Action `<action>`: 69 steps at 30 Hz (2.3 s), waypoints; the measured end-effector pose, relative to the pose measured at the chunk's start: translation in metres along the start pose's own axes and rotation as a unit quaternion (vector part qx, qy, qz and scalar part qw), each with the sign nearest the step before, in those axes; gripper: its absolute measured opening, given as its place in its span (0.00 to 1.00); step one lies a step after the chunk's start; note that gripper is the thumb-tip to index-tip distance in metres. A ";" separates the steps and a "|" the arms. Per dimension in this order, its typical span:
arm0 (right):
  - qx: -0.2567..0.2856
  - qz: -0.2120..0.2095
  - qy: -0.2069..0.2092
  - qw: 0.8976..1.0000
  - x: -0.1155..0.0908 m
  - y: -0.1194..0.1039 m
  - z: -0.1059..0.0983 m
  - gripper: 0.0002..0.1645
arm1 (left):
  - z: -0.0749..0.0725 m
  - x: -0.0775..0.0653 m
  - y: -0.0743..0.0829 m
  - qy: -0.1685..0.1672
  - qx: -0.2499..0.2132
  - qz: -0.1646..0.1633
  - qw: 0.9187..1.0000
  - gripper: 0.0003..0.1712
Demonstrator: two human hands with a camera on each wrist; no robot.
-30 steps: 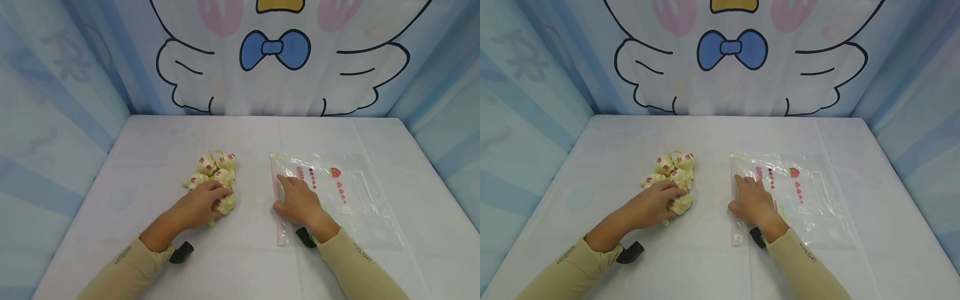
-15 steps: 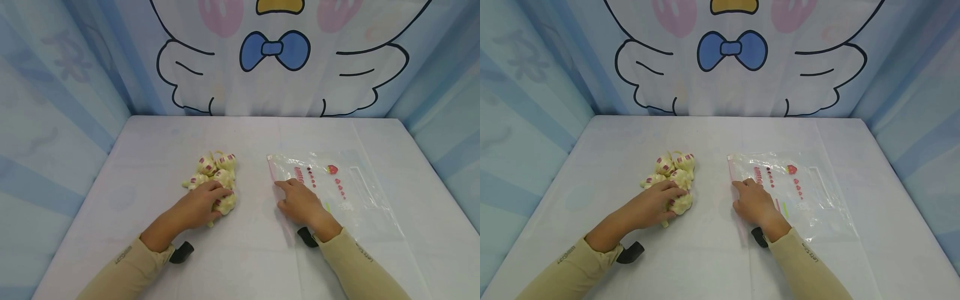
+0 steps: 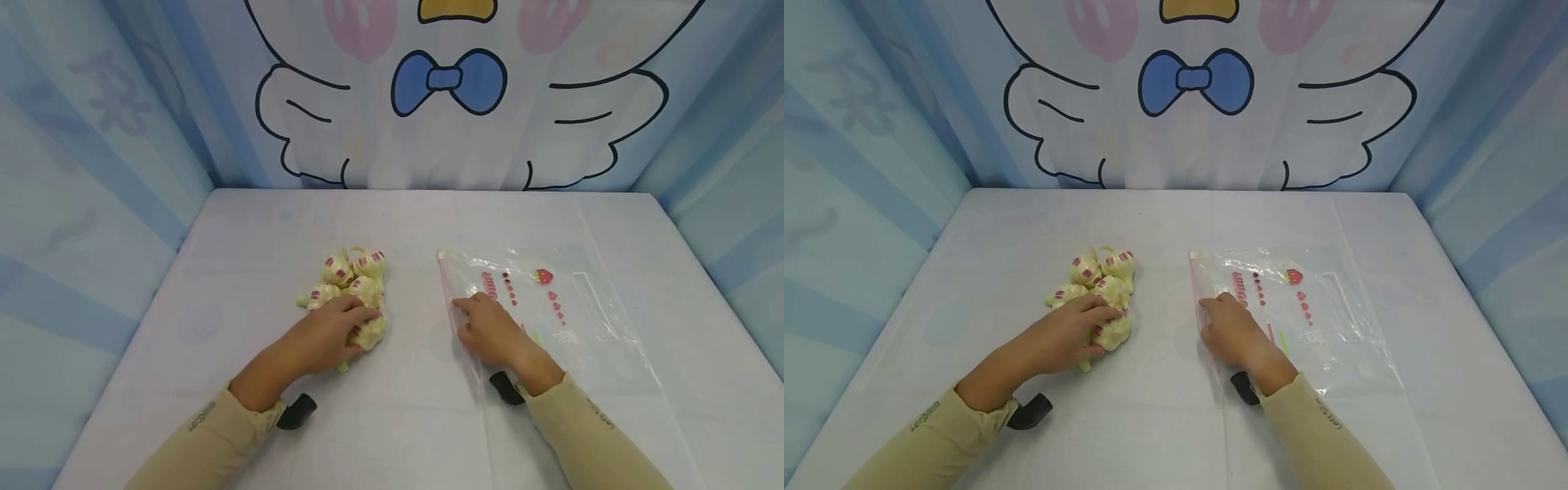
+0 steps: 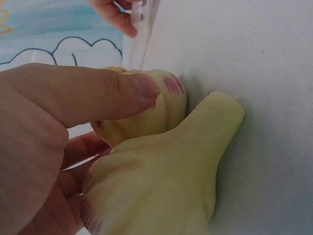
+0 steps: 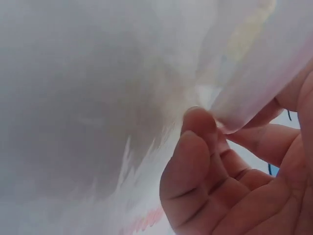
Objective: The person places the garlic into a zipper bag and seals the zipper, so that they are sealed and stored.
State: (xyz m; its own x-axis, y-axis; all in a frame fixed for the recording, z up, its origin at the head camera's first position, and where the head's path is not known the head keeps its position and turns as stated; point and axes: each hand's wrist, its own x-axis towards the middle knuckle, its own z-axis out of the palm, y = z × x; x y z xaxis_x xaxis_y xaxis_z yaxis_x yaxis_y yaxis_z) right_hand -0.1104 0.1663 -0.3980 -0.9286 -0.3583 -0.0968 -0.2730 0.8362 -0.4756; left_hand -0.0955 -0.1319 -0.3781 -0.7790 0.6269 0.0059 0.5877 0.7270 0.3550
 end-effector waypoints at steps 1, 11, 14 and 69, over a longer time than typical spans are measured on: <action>0.004 -0.002 0.002 1.000 0.000 0.001 -0.001 0.30 | 0.000 0.000 0.000 0.001 0.004 0.002 1.000 0.31; 0.012 -0.010 0.014 1.000 -0.004 0.007 -0.009 0.31 | 0.002 0.003 0.001 0.003 0.045 0.015 0.999 0.31; 0.019 -0.004 0.012 1.000 -0.005 0.008 -0.011 0.32 | 0.002 0.003 0.003 0.006 0.046 0.018 0.999 0.31; 0.107 -0.045 0.000 0.993 -0.014 0.010 -0.021 0.35 | 0.024 0.064 0.046 0.098 -0.408 -0.101 0.902 0.33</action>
State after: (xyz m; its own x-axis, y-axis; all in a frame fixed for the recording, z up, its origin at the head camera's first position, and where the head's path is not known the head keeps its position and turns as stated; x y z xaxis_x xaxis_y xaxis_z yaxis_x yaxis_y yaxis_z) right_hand -0.1052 0.1890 -0.3829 -0.9030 -0.4271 -0.0461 -0.2949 0.6943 -0.6565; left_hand -0.1130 -0.0520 -0.3837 -0.9227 0.3854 0.0007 0.1355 0.3227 0.9368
